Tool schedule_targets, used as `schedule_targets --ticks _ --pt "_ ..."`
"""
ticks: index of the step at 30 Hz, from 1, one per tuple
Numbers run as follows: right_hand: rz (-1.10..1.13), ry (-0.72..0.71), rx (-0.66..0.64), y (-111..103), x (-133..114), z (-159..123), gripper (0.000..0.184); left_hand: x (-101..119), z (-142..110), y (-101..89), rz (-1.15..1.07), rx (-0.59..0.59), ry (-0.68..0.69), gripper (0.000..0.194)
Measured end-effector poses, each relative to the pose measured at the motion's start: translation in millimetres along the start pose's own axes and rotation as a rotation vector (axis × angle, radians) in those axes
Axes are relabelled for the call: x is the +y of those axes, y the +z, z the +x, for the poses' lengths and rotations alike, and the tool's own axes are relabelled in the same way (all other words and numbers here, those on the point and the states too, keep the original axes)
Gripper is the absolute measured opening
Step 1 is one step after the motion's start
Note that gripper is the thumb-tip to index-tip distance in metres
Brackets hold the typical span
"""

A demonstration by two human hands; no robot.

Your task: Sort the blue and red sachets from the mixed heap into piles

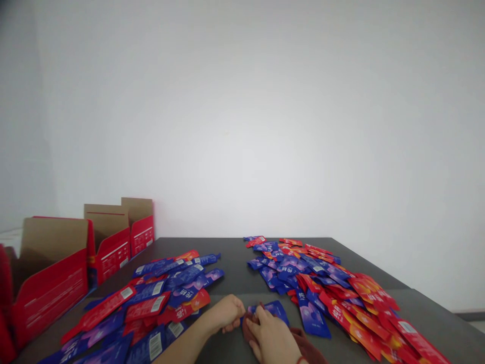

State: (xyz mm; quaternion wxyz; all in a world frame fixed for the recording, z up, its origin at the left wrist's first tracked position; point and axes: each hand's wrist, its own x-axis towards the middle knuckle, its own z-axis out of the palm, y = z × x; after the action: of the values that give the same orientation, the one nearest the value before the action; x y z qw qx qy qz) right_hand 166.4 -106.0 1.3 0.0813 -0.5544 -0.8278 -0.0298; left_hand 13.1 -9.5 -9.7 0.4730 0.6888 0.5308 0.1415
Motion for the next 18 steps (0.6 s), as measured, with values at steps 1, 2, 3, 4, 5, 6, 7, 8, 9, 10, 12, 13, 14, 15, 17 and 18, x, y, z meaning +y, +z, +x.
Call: schedule_targets --ticks 1,2,3,4,5,6,7,8,9,10,12,13,14,15,17,18 --pt "0.0 -0.003 -0.012 0.5 5.5 -4.4 0.041 -0.6 0.9 0.2 -0.002 -0.001 -0.004 0.022" --pt "-0.001 0.014 -0.019 0.0 10.7 -7.4 0.04 -1.1 2.0 0.4 -0.004 -0.003 -0.008 0.02" --pt "-0.003 0.046 -0.021 -1.1 14.6 -8.6 0.039 -1.6 3.2 0.8 -0.004 -0.005 -0.012 0.019" --pt "-0.005 0.079 -0.015 -2.6 16.6 -8.1 0.038 -2.0 4.5 1.1 -0.003 -0.005 -0.015 0.019" --pt "-0.002 0.097 -0.003 -4.0 16.2 -6.0 0.038 -2.5 5.8 1.3 -0.002 -0.005 -0.018 0.02" --pt "0.003 0.097 0.012 -4.9 13.6 -2.6 0.037 -3.1 6.9 1.4 0.001 -0.005 -0.021 0.021" --pt "0.005 0.086 0.026 -5.2 9.3 1.4 0.035 -3.8 7.8 1.2 0.002 -0.005 -0.022 0.023" --pt "0.005 0.067 0.037 -4.8 4.0 5.6 0.033 -4.5 8.4 0.8 0.002 -0.005 -0.023 0.024" --pt "0.006 0.039 0.045 -3.5 -1.4 9.4 0.031 -5.4 8.6 0.2 -0.001 -0.005 -0.021 0.024" --pt "0.007 0.005 0.05 -1.7 -6.1 12.1 0.03 -6.1 8.5 -0.5 -0.006 -0.004 -0.017 0.024" --pt "-0.004 -0.061 0.045 2.8 -11.0 13.6 0.028 -7.0 7.6 -1.5 -0.016 -0.002 -0.01 0.022" --pt "-0.014 -0.086 0.036 4.9 -10.6 12.3 0.027 -7.1 7.0 -1.7 -0.02 -0.001 -0.008 0.021" --pt "-0.025 -0.096 0.03 6.5 -8.3 10.0 0.028 -6.9 6.4 -1.6 -0.02 -0.001 -0.007 0.021" --pt "-0.04 -0.077 0.025 7.3 -4.2 6.9 0.029 -6.7 5.9 -1.3 -0.017 -0.003 -0.009 0.02" --pt "-0.07 0.027 0.01 6.1 8.2 0.3 0.033 -6.1 5.5 -0.2 -0.009 -0.007 -0.013 0.021" --pt "-0.087 0.096 0.009 3.9 15.8 -2.3 0.035 -5.9 5.4 0.5 -0.005 -0.006 -0.013 0.02"
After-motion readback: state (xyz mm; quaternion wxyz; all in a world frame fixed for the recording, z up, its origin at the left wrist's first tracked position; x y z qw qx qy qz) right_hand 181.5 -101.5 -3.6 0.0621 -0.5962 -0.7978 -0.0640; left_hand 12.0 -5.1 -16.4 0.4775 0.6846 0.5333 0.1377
